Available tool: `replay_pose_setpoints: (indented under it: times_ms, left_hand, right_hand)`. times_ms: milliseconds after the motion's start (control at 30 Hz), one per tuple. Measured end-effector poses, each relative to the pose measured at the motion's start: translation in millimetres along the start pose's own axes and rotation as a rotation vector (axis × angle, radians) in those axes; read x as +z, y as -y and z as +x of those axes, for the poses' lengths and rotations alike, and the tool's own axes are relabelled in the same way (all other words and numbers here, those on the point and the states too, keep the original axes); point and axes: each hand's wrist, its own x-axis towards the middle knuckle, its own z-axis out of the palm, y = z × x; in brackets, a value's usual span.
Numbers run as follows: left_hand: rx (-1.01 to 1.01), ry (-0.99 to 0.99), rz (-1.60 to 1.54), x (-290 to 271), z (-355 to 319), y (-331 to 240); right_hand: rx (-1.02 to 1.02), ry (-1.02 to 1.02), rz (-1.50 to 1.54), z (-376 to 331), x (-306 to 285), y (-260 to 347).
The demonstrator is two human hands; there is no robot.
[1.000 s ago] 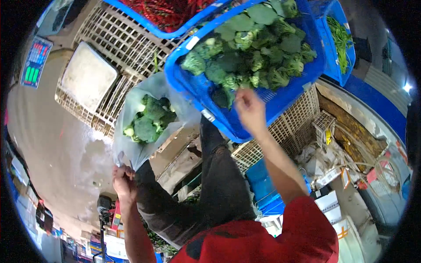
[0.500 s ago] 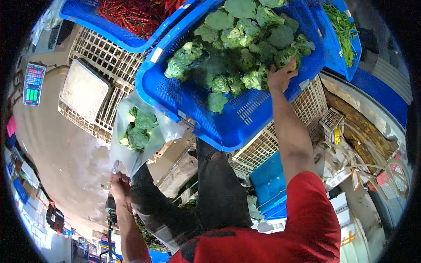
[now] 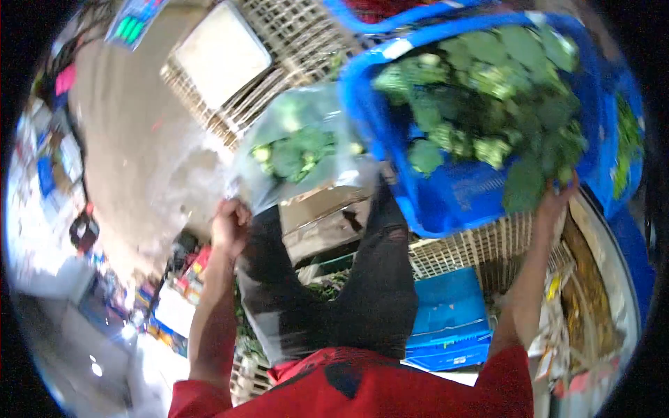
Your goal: Picking broccoli from a crate, putting it into a plastic bag, weighing it on a scale, and tying the bag.
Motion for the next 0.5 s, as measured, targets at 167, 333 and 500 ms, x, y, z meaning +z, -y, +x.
replay_pose_setpoints:
  times_ms: [167, 333, 500]
  left_hand:
    - [0.030, 0.101, -0.061, 8.6, 7.0, 10.5]
    - [0.012, 0.086, -0.212, -5.6, -1.5, -1.7]
    - [-0.030, 0.161, -0.188, -7.2, 14.7, -4.5]
  right_hand:
    - [0.334, 0.710, 0.261, -91.8, 94.0, 21.7]
    - [0.785, 1.533, 0.533, -236.7, 274.2, 69.5]
    - [0.212, 1.065, 0.139, -289.5, 451.4, 22.7]
